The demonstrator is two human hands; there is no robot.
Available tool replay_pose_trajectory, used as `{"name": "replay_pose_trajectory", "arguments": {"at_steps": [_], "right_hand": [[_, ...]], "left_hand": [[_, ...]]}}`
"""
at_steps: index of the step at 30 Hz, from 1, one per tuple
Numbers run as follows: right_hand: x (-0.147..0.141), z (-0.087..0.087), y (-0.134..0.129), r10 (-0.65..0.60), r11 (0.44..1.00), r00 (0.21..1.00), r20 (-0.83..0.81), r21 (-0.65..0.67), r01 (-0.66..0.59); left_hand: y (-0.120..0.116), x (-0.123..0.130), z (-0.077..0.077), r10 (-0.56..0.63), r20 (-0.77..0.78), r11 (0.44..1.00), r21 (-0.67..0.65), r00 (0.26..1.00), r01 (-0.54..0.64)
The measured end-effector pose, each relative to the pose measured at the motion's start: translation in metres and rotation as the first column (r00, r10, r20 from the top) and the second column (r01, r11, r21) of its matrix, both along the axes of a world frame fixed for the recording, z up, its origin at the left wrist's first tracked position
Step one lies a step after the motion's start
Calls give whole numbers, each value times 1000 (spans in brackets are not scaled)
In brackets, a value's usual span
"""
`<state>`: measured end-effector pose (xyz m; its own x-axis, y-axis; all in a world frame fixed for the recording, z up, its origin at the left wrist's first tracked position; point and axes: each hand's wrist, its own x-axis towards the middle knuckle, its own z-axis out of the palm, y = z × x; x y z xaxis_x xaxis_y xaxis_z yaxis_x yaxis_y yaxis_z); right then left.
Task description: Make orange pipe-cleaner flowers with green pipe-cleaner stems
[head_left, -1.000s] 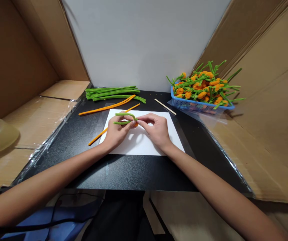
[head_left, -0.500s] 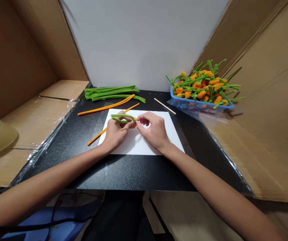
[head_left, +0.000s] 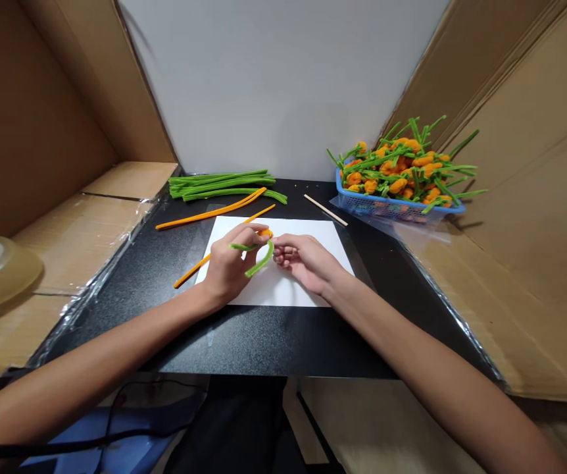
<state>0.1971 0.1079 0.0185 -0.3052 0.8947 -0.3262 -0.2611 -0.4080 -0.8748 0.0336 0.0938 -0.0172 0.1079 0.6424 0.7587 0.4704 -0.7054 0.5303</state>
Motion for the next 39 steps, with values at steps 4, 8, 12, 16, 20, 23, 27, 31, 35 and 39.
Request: {"name": "replay_pose_trajectory", "arguments": {"at_steps": [4,8,12,16,20,23,27,31,35,39], "right_hand": [[4,3,2,98,960,980,-174,-241,-139],[0,-6,1,48,992,992,-114,-110,-61],[-5,-12,0,-66,998,997,-42,-10,66],[-7,-12,-1,-93,995,996,-11,23,93],[-9,-16,-3,-185,949,979,80,273,157],[-11,-21,-2,-230,912,963,140,378,162],[-10,-26,2,-212,918,967,137,367,150],[-6,-26,5,-191,930,978,84,335,153],[-3,-25,6,-118,948,992,49,302,98],[-3,-27,7,-137,874,984,111,481,67]], "left_hand": [[-1,3,1,3,72,999,-48,997,1],[2,5,-1,1,234,975,-217,972,51],[2,6,0,-17,308,941,-316,951,119],[-2,6,1,-12,211,967,-248,977,66],[-4,7,1,-11,189,961,-269,982,63],[-1,7,3,-5,301,930,-350,954,115],[6,5,6,6,453,862,-454,891,225],[11,3,1,52,575,815,-497,817,297],[13,2,-4,42,595,802,-499,802,328],[14,2,-4,10,574,807,-488,819,332]]}}
